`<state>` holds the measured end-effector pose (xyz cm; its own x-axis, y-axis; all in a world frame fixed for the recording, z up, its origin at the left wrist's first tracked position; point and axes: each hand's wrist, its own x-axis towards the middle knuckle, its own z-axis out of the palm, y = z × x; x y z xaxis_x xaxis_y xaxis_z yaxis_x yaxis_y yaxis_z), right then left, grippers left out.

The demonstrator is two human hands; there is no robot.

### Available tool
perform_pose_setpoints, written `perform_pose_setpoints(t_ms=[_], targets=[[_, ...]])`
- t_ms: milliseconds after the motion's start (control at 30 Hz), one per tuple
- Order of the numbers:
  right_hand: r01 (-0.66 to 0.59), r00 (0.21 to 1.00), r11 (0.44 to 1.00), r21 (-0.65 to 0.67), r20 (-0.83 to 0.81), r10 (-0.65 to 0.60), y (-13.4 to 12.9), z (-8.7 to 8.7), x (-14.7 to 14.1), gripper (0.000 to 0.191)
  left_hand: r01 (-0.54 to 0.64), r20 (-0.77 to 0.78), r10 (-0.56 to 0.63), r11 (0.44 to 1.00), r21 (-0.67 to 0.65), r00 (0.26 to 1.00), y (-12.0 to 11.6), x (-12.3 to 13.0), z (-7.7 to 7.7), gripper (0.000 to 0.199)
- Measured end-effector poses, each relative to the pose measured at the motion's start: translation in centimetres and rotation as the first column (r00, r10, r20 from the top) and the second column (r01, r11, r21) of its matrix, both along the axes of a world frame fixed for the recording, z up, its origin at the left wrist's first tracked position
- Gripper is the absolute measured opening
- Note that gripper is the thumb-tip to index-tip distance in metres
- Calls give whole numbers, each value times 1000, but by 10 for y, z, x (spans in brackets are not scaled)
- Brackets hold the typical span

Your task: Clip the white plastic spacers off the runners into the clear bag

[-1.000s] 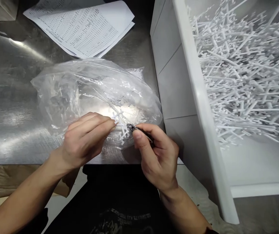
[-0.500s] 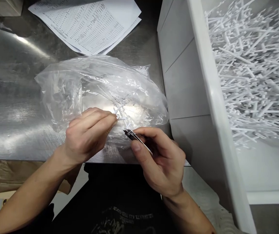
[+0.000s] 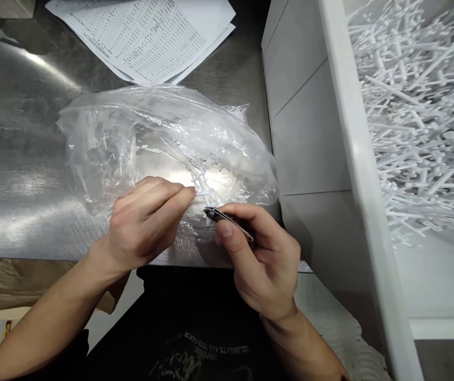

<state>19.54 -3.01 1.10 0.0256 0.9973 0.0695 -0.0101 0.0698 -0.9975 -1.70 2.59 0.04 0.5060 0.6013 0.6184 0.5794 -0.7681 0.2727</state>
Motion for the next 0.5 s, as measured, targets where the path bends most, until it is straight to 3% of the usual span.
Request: perform_pose_setpoints(t_ms=[133, 500], targets=[[-9, 996, 996, -93, -85, 1, 4, 5, 0, 2, -12, -41, 13, 1000, 20, 999, 1, -1, 2, 27], [66, 993, 990, -125, -91, -78, 11, 0, -6, 15, -149, -118, 147, 989, -6, 982, 3, 9, 2, 20]])
